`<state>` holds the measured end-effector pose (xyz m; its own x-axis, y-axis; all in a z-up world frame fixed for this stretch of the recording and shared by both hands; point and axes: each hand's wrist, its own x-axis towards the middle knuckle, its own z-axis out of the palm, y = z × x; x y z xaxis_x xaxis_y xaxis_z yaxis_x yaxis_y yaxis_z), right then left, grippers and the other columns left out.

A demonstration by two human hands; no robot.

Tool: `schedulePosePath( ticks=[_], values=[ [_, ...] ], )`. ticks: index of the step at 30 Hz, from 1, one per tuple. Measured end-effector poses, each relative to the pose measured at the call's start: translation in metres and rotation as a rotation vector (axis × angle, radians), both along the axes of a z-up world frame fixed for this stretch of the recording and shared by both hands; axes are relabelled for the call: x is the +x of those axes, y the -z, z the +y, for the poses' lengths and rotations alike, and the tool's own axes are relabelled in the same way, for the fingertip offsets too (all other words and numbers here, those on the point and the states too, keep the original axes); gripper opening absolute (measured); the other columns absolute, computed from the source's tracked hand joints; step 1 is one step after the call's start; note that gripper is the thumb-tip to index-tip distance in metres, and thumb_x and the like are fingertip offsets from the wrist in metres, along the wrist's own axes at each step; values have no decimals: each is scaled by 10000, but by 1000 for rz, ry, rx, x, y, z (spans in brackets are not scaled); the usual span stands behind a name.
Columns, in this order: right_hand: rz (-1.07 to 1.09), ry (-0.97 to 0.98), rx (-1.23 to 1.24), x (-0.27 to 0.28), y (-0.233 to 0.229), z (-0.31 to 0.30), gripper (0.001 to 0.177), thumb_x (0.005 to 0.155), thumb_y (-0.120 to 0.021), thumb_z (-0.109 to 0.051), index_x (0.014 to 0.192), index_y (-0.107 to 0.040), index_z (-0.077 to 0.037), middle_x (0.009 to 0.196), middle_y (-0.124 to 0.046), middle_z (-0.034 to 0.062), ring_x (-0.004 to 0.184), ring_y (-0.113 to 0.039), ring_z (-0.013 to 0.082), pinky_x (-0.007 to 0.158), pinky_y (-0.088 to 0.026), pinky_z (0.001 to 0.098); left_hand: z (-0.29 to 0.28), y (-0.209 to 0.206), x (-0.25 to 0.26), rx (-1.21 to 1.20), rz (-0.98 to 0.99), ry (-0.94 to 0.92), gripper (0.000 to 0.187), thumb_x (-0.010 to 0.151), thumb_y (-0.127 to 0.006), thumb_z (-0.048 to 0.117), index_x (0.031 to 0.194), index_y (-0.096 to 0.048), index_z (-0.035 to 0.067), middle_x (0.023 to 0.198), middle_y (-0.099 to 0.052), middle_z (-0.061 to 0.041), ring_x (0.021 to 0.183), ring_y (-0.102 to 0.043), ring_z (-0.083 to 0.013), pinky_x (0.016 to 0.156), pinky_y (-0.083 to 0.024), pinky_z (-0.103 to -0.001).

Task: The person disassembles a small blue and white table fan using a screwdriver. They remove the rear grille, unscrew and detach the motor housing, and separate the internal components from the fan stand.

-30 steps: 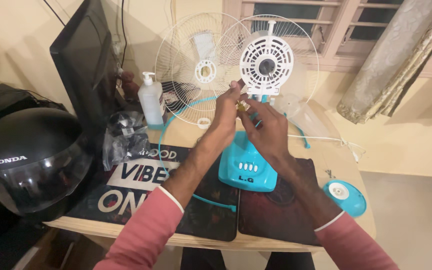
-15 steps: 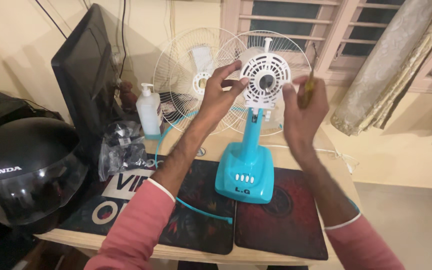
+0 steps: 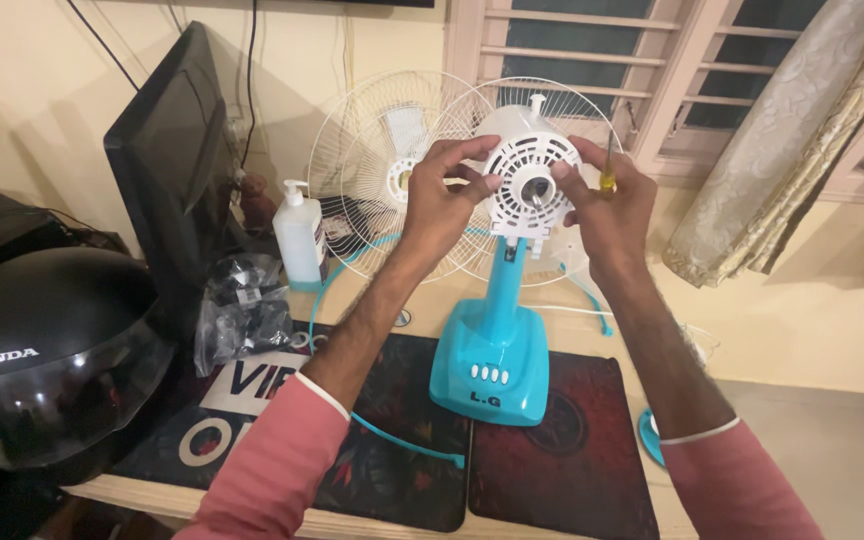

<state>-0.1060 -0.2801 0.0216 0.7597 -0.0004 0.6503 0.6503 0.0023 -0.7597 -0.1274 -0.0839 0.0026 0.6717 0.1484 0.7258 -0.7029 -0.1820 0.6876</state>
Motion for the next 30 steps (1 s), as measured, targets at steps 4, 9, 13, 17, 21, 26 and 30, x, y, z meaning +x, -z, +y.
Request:
schedulePosePath(
  ticks=[4,9,13,17,21,26,30],
  values=[
    [-35,12,23,-4,-3,-2,352,908,-812,-146,1214,-733,8,1082,-701,79,729,-665,91,464,-490,210,1,-3,-2,32,-22,-22,452,855,-780,-21,1284,-720,109,1185,-644,-60,805,-640,-112,772,-562,-252],
    [-23,-9,19,-5,-11,-4,330,914,-804,-131,1185,-729,43,1025,-710,72,662,-626,77,447,-448,207,2,-6,0,63,-43,-30,456,863,-778,-5,1301,-700,94,1188,-630,-63,824,-660,-94,764,-579,-250],
    [-71,-51,47,-5,-10,-1,313,925,-795,-109,1182,-733,58,1014,-680,66,659,-617,68,450,-441,207,4,-9,-4,52,5,-30,437,867,-760,-11,1288,-701,91,1189,-635,-57,816,-656,-97,741,-569,-255],
    [-70,-72,66,-9,-7,-1,290,944,-781,-100,1186,-727,50,1031,-669,67,668,-611,64,466,-445,203,5,-7,-8,55,-15,-34,438,869,-742,-28,1290,-701,86,1179,-643,-56,815,-640,-96,735,-565,-257],
    [-82,-115,82,-12,-3,-3,272,949,-762,-72,1188,-732,56,1111,-630,65,685,-625,74,459,-438,206,7,-1,-11,50,-21,-7,434,880,-735,-34,1295,-694,85,1183,-635,-54,820,-625,-93,761,-554,-260],
    [-81,-147,109,-12,4,-3,288,959,-763,-64,1220,-723,49,1098,-613,53,712,-631,75,472,-457,208,9,7,-15,39,-34,9,453,871,-731,-45,1300,-690,94,1181,-621,-42,834,-621,-88,774,-559,-259],
    [-78,-145,94,-11,8,-3,304,950,-764,-62,1230,-720,47,1101,-584,25,739,-622,67,503,-473,206,9,9,-14,34,-33,-3,449,871,-734,-47,1293,-697,100,1177,-605,-34,849,-615,-80,771,-557,-250]
  ],
)
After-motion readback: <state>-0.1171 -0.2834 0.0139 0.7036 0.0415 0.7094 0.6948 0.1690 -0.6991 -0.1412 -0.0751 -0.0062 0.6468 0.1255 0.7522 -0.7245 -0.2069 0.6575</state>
